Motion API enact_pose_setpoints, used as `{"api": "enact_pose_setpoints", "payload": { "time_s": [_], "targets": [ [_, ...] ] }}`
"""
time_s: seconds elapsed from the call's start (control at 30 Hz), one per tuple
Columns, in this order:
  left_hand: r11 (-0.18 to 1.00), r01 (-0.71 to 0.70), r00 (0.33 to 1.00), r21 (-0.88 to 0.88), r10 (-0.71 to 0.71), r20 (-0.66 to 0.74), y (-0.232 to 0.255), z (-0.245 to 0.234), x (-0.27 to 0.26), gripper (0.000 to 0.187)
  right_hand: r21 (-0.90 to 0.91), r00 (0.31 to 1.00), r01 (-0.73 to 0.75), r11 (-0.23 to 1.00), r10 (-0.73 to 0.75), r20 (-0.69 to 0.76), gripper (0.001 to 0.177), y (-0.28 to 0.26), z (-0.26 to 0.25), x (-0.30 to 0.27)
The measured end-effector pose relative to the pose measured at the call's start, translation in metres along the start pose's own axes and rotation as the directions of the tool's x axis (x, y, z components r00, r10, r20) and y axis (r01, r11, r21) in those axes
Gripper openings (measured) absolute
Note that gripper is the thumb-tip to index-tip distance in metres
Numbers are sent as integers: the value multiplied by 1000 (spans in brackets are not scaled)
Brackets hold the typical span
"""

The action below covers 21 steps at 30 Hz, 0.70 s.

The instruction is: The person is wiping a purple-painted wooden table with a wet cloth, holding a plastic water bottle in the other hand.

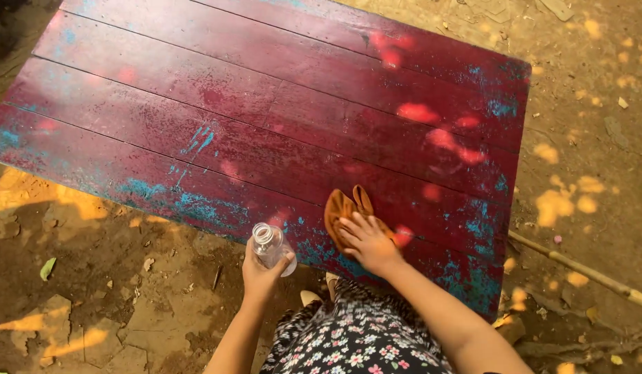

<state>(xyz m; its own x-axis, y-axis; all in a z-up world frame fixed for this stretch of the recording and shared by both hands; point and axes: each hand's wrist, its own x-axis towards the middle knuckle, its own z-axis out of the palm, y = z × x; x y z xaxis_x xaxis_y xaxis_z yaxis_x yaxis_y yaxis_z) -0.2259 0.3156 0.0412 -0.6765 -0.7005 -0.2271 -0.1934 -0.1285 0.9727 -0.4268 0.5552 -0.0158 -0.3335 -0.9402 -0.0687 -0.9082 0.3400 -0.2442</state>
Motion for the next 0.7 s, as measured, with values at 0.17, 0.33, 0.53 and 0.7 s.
{"api": "enact_pose_setpoints", "payload": {
  "time_s": [0.17,0.33,0.53,0.7],
  "targets": [
    [989,-12,998,-150,20,56,1,-15,-7,65,-66,857,-466,883,468,215,60,27,-56,-75],
    [995,-15,1000,-103,16,5,-9,-31,-27,63,-181,845,-534,826,514,-151,62,63,14,-52],
    [998,27,999,-59,-26,29,-21,-47,-48,67,-257,915,-392,883,403,-13,62,-30,25,32],
    [985,57,998,-161,-56,11,-15,-48,-50,63,-26,987,-163,986,163,-8,59,-67,-5,-16]
  ]
}}
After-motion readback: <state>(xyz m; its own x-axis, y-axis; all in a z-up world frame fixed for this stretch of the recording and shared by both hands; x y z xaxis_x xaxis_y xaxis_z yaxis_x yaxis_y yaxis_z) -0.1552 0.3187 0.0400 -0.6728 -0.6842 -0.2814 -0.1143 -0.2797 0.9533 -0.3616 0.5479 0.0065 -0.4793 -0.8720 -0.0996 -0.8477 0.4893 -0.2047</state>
